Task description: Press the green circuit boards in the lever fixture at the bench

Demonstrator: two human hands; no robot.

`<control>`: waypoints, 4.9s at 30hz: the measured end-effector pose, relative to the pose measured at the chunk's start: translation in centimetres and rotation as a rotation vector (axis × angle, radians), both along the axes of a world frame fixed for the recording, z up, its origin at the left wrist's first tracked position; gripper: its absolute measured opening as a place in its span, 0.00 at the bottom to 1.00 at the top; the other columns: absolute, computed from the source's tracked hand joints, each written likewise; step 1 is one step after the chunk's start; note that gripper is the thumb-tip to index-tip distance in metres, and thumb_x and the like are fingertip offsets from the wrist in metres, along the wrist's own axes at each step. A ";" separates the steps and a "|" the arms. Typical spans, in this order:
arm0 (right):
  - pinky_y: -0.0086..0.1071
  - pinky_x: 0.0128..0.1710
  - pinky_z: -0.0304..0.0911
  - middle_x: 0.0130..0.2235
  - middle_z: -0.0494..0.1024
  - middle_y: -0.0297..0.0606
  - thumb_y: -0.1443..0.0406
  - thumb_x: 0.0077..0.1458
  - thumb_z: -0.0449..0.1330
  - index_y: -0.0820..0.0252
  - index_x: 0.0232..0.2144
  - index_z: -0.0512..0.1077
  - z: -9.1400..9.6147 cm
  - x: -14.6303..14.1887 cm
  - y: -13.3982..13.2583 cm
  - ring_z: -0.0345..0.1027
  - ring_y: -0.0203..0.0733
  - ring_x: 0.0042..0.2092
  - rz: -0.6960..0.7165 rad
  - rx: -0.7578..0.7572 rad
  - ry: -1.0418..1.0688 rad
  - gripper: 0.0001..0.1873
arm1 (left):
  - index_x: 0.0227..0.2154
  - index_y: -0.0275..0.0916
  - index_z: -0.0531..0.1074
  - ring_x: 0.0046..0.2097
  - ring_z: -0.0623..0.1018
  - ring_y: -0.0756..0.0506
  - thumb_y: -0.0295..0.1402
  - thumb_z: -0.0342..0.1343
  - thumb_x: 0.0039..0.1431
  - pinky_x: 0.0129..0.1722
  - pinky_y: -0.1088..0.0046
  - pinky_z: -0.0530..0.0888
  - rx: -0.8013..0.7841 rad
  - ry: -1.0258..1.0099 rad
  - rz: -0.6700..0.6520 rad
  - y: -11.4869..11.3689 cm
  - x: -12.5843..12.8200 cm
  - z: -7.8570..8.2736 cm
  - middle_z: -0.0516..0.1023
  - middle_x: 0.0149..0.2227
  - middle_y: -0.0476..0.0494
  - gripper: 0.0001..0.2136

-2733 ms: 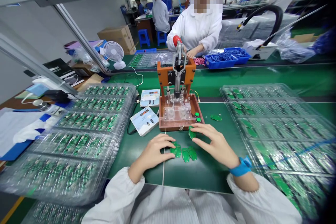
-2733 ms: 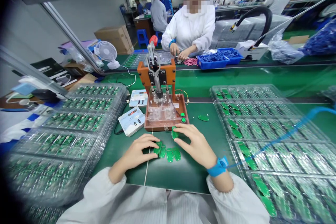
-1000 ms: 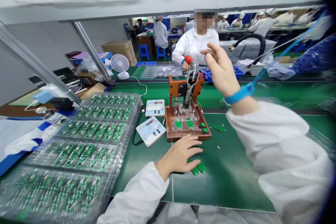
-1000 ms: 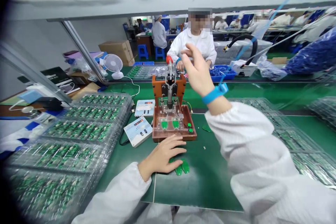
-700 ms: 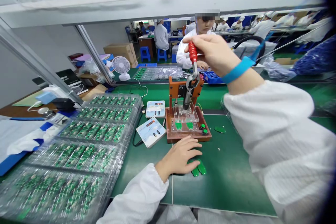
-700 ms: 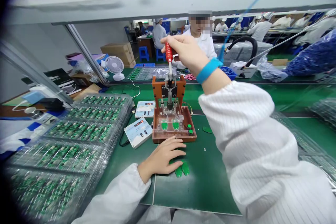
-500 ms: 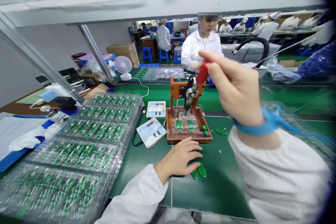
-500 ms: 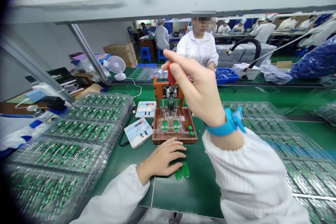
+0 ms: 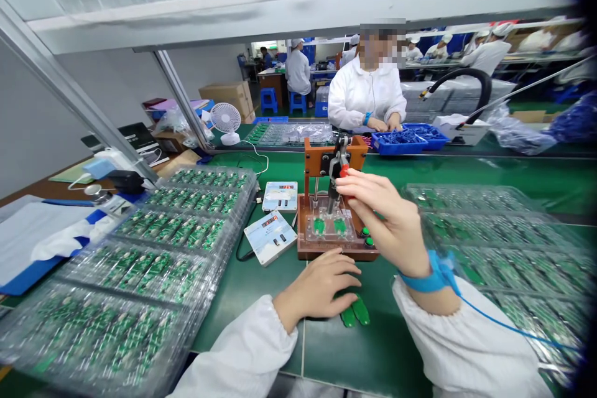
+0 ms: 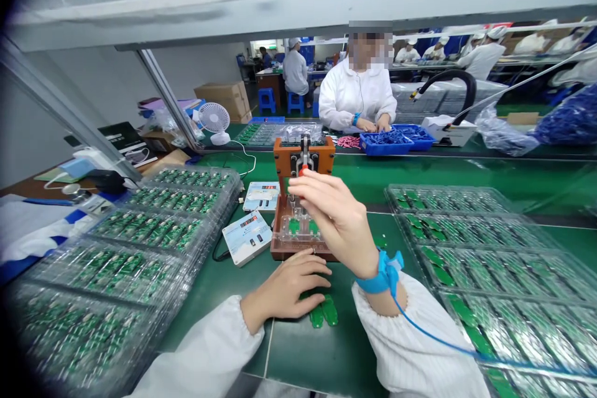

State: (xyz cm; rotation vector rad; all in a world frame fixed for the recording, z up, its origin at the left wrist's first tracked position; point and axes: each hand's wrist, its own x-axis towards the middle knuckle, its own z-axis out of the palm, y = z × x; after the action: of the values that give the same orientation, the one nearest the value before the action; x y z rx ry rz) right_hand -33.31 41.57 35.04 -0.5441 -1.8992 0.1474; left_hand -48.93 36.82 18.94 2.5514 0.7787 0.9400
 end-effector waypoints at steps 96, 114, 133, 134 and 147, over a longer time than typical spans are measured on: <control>0.47 0.62 0.70 0.60 0.77 0.35 0.73 0.67 0.54 0.44 0.62 0.70 -3.2 -1.1 1.5 0.66 0.47 0.65 0.214 -0.053 0.205 0.27 | 0.71 0.36 0.57 0.74 0.40 0.20 0.62 0.70 0.38 0.70 0.40 0.46 -0.414 0.821 0.415 11.5 -16.7 6.4 0.39 0.75 0.25 0.60; 0.37 0.60 0.73 0.62 0.74 0.29 0.72 0.67 0.54 0.39 0.64 0.67 -4.1 -1.9 1.1 0.66 0.46 0.66 0.074 -0.038 0.206 0.29 | 0.21 0.43 0.57 0.25 0.67 0.45 0.51 0.51 0.52 0.30 0.71 0.59 -0.166 -0.215 1.019 14.4 -18.4 3.8 0.64 0.19 0.52 0.18; 0.34 0.52 0.75 0.62 0.74 0.34 0.66 0.68 0.56 0.47 0.60 0.71 -4.9 -1.7 1.5 0.67 0.44 0.64 0.054 0.017 0.174 0.20 | 0.58 0.37 0.59 0.37 0.78 0.45 0.41 0.42 0.67 0.41 0.67 0.74 -0.020 -0.774 1.353 14.0 -22.1 5.3 0.72 0.34 0.46 0.21; 0.34 0.51 0.75 0.61 0.74 0.34 0.66 0.68 0.56 0.47 0.60 0.71 -4.8 -1.8 1.4 0.67 0.44 0.64 0.053 0.012 0.178 0.20 | 0.60 0.37 0.56 0.38 0.78 0.45 0.40 0.41 0.68 0.41 0.67 0.74 -0.004 -0.778 1.383 13.7 -22.7 5.4 0.72 0.34 0.46 0.21; 0.36 0.59 0.72 0.60 0.76 0.32 0.72 0.67 0.54 0.45 0.60 0.69 -4.0 -2.0 0.8 0.66 0.43 0.65 0.043 0.000 0.194 0.24 | 0.18 0.42 0.56 0.25 0.63 0.47 0.39 0.53 0.51 0.29 0.71 0.53 -0.197 -0.055 1.062 14.0 -20.4 5.4 0.63 0.19 0.51 0.14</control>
State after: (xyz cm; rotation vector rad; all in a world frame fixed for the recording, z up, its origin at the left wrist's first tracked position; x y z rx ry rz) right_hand -35.36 42.38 31.01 -0.4710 -1.7223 0.2203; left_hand -69.34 50.80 24.33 1.8271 2.1521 1.0853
